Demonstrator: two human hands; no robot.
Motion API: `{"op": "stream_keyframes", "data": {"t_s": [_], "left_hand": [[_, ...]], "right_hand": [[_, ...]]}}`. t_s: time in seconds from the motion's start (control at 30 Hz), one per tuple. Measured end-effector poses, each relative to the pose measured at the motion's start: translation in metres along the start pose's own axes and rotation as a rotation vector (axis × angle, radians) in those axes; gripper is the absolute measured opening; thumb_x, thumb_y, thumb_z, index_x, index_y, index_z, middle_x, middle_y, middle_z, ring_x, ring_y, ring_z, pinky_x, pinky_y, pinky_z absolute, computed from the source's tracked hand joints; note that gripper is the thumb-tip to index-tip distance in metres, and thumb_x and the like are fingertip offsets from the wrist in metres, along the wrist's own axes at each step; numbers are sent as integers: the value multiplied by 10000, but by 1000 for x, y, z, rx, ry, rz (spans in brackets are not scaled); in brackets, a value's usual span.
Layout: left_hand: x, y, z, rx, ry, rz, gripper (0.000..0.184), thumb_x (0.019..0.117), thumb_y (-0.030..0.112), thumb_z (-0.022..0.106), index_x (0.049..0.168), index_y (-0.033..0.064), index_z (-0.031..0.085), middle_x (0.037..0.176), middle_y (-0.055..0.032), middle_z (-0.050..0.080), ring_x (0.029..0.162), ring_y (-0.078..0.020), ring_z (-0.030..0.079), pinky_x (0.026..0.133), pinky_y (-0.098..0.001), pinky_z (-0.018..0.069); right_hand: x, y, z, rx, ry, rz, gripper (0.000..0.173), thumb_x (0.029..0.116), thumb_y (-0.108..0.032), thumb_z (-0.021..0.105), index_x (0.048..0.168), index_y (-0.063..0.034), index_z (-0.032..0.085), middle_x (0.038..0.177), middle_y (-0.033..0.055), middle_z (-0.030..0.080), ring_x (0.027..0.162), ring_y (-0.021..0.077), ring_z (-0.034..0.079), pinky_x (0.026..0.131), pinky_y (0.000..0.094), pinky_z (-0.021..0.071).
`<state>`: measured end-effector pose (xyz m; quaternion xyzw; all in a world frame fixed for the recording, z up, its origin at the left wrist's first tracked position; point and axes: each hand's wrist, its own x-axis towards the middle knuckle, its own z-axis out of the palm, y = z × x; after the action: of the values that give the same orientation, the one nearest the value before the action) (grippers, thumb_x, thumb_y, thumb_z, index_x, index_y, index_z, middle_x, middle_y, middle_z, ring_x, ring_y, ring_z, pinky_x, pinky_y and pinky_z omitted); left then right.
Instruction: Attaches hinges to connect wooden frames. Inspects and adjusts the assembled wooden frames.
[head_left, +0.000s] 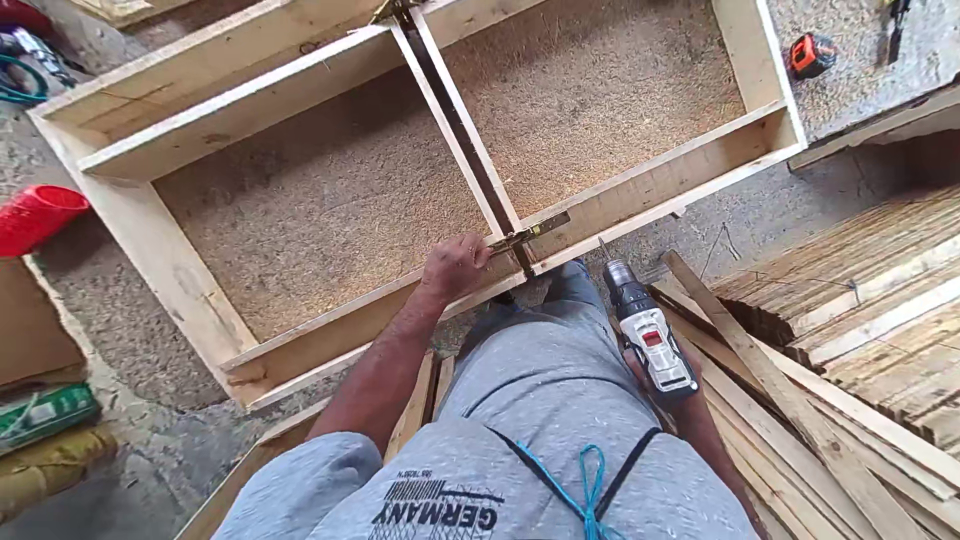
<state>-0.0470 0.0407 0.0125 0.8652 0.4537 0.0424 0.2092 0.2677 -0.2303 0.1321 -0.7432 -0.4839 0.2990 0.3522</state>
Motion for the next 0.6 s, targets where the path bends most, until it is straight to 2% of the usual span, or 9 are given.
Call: {"op": "stream_keyframes", "data": {"t_s": [0.07,0.13,0.23,0.3,0.37,0.4,0.47,0.53,0.6], "left_hand": [[2,1,1,17,21,-8,400,1016,342,560,1082,-27,698,916,-222,742,835,-393,748,750,-553,596],[4,4,-3,20,-60,-32,445,1057,362,526,1151,-47,675,996,-251,732,908,-429,738,809,-582,587],[7,11,-10,101,-166,-27,449,1080,351,475,1098,-65,645,952,-278,708,858,-465,730,728,-608,587],[18,27,-25,141,-314,-123,419,1082,326,468,1136,-58,626,1005,-296,697,905,-497,714,746,-648,565],[24,50,-38,143,-396,-302,384,1080,298,483,1245,-17,628,1117,-283,698,1019,-495,695,827,-667,543],[24,61,-40,132,-358,-397,361,1070,275,504,1280,17,644,1160,-257,705,1067,-471,692,870,-658,538],[17,80,-33,91,-179,-602,338,1056,251,513,1291,68,674,1263,-184,701,1205,-385,659,1017,-584,511],[-3,95,-10,44,63,-742,359,1049,270,511,1275,59,693,1399,-126,647,1368,-305,560,1165,-484,427],[-27,106,23,-4,205,-798,423,1061,357,496,1272,51,698,1538,-129,530,1479,-313,432,1237,-489,327]], "right_hand": [[28,13,-10,35,-41,-41,547,840,-415,807,1173,4,695,1009,46,772,954,31,724,891,274,613],[61,23,-26,26,-109,-74,549,849,-427,797,1173,5,698,1008,56,771,954,35,722,895,279,606],[111,29,-58,-39,-232,-151,567,837,-430,783,1178,14,690,1004,99,768,947,94,734,874,338,610],[150,29,-81,-74,-315,-235,572,840,-432,767,1192,11,683,1006,135,762,939,165,742,849,417,613],[188,27,-99,-124,-397,-308,550,872,-416,724,1238,-8,669,1031,149,758,942,221,746,829,495,610],[206,25,-106,-169,-419,-343,528,886,-412,696,1234,-15,670,1021,154,758,921,245,749,795,527,606],[241,25,-114,-277,-441,-421,479,915,-401,656,1209,-25,686,1005,161,761,880,285,753,735,563,594],[269,25,-120,-382,-489,-470,478,911,-399,646,1199,-20,689,1002,181,757,865,343,750,694,611,574],[289,25,-121,-457,-537,-492,522,881,-411,655,1210,-7,683,1001,211,750,858,400,743,674,655,552]]}}
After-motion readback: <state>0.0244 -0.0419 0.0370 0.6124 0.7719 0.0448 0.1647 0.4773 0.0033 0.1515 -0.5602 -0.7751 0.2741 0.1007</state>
